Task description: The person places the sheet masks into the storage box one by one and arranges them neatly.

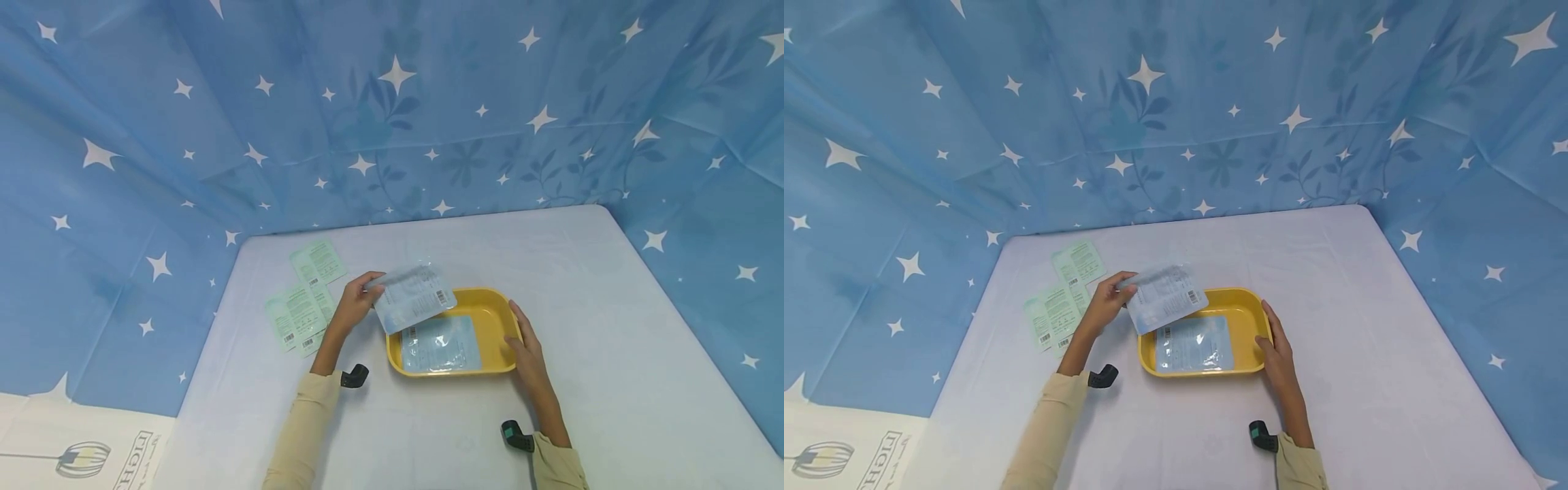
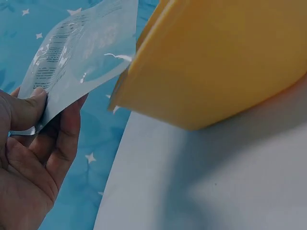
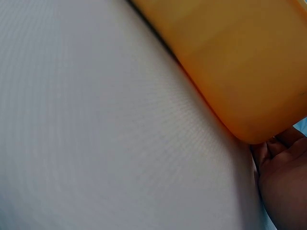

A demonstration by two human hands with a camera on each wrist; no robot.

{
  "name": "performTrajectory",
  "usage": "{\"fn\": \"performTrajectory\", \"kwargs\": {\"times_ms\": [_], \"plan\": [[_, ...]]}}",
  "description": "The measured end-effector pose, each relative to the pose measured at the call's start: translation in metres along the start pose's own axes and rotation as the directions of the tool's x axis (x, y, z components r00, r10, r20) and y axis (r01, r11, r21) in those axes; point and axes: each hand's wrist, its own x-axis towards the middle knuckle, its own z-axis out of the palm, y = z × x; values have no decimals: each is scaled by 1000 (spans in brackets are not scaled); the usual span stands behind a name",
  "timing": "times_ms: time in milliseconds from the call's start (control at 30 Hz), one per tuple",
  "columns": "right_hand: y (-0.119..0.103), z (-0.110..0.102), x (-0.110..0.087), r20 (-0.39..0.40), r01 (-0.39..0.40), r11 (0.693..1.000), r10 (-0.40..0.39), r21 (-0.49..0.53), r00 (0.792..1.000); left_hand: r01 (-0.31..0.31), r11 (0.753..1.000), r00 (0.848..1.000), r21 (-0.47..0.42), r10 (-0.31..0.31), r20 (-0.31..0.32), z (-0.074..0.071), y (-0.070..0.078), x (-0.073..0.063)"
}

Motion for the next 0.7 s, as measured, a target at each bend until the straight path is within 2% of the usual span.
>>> {"fn": "performTrajectory", "kwargs": {"times_ms": [133,233,367,600,700], "plan": [[1,0,0,0,-9,1000,9,5,1000,-83,995,996,55,82,24,5,21,-4],[3,0,1,4,-1,1000,1,10,1000,-144,985,990,96,143,17,10,10,3],[4,0,0,8,9,1000,-9,8,1000,-181,965,983,187,180,21,19,-11,12],[3,0,1,2,18,1000,-18,-2,1000,-172,947,985,272,158,74,28,-11,13],[4,-1,2,0,15,1000,-15,-7,1000,-174,929,984,327,147,104,31,-12,12]]}}
